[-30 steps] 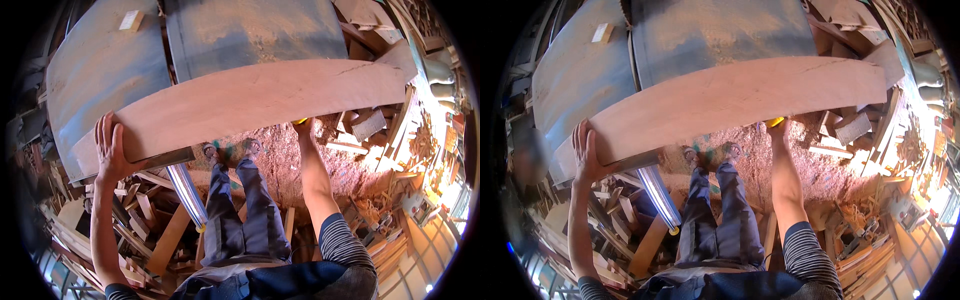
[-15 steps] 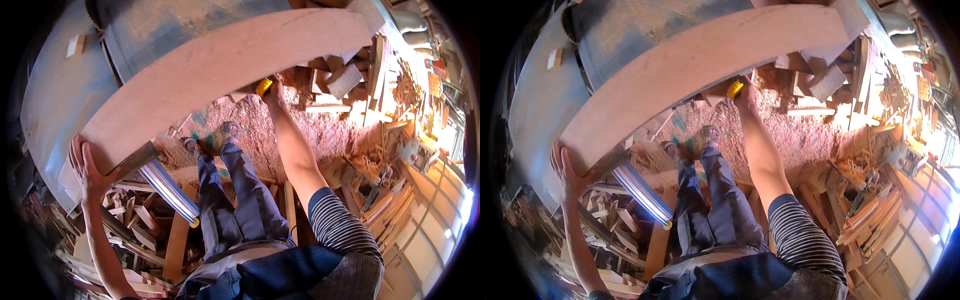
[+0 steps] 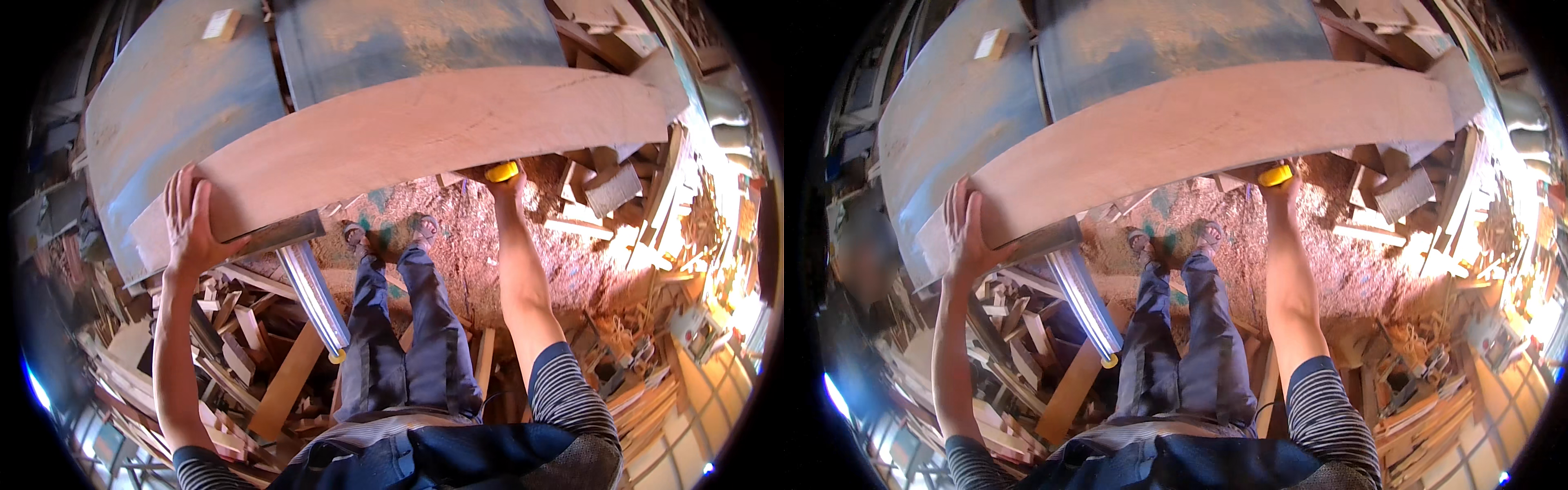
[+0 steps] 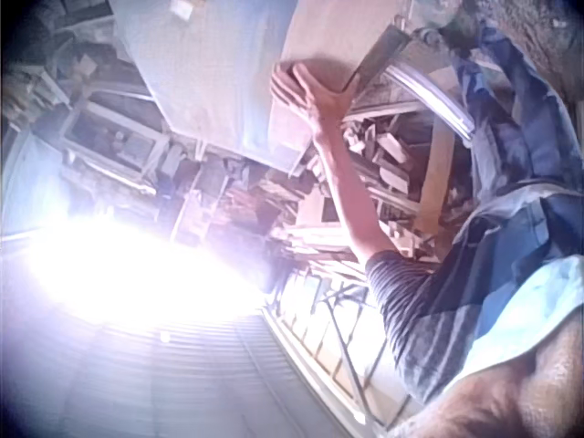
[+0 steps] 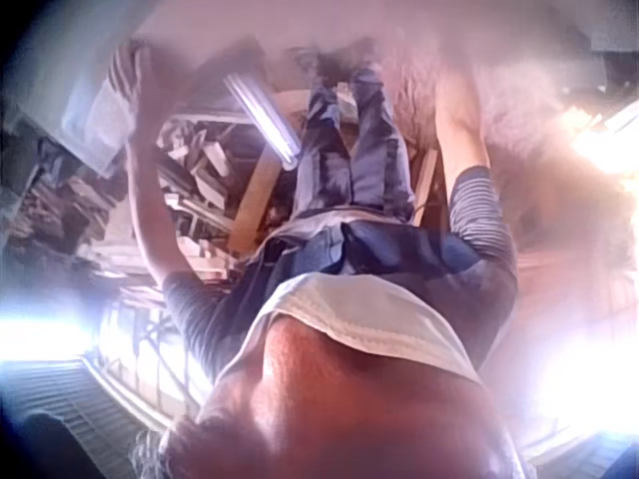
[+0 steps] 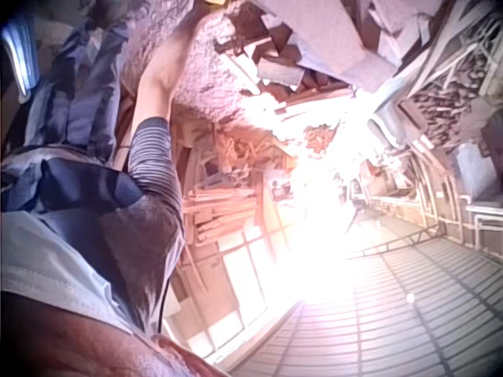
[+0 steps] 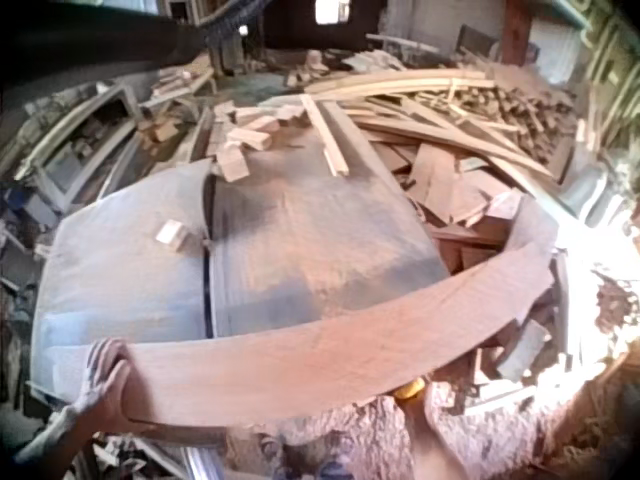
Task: The person measures wood pieces using a yellow tape measure on a workbench, sliding the tape along the length of each piece and moving them to check different sides.
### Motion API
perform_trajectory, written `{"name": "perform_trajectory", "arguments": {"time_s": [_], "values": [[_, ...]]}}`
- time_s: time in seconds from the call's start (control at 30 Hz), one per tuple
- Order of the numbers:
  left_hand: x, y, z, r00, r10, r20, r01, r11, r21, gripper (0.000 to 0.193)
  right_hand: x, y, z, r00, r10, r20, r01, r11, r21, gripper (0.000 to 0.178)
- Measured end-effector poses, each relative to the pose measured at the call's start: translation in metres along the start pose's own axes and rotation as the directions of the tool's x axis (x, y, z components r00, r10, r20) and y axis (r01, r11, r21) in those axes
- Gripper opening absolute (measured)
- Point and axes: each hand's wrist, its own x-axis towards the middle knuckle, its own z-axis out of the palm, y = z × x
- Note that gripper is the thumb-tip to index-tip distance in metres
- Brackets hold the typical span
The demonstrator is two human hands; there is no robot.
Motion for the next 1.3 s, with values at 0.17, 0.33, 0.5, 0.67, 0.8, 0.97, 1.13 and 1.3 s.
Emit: {"name": "perform_trajectory", "arguments": {"time_s": [0.17,0.33,0.5,0.67,0.8,0.97,1.13,1.3], "values": [[0.005,0.0,-0.007,0.992,0.084,-0.092,-0.087,0.996,-0.03,0.091,-0.041,-0.027,0.007,0.998,0.057,-0.01,-0.057,0.93,-0.364,0.014],[-0.009,0.012,-0.029,0.996,0.011,-0.084,-0.016,0.998,-0.06,0.09,-0.169,-0.07,0.074,0.905,-0.423,-0.049,0.303,0.722,-0.622,0.015],[-0.01,0.004,-0.028,0.986,0.045,-0.158,-0.06,0.994,-0.089,0.084,-0.264,-0.105,0.164,0.631,-0.328,0.703,0.512,-0.505,-0.695,0.06],[0.002,-0.011,-0.028,0.977,0.069,-0.204,-0.094,0.989,-0.115,0.088,-0.292,-0.062,0.262,0.682,0.221,0.697,0.388,-0.917,-0.09,0.099],[0.017,-0.028,-0.024,0.971,0.077,-0.227,-0.102,0.99,-0.097,0.092,-0.261,-0.037,0.314,0.76,0.302,0.576,0.355,-0.934,0.021,0.113],[0.046,-0.042,-0.029,0.981,0.059,-0.185,-0.082,0.99,-0.118,0.092,-0.206,-0.035,0.356,0.698,0.406,0.59,0.414,-0.901,0.131,0.124],[0.077,-0.062,-0.035,0.989,0.043,-0.144,-0.061,0.99,-0.125,0.093,-0.184,-0.024,0.398,0.756,0.409,0.511,0.397,-0.907,0.139,0.125],[0.1,-0.08,-0.035,0.99,0.046,-0.136,-0.062,0.991,-0.117,0.094,-0.18,-0.006,0.432,0.784,0.383,0.487,0.347,-0.923,0.168,0.119]]}}
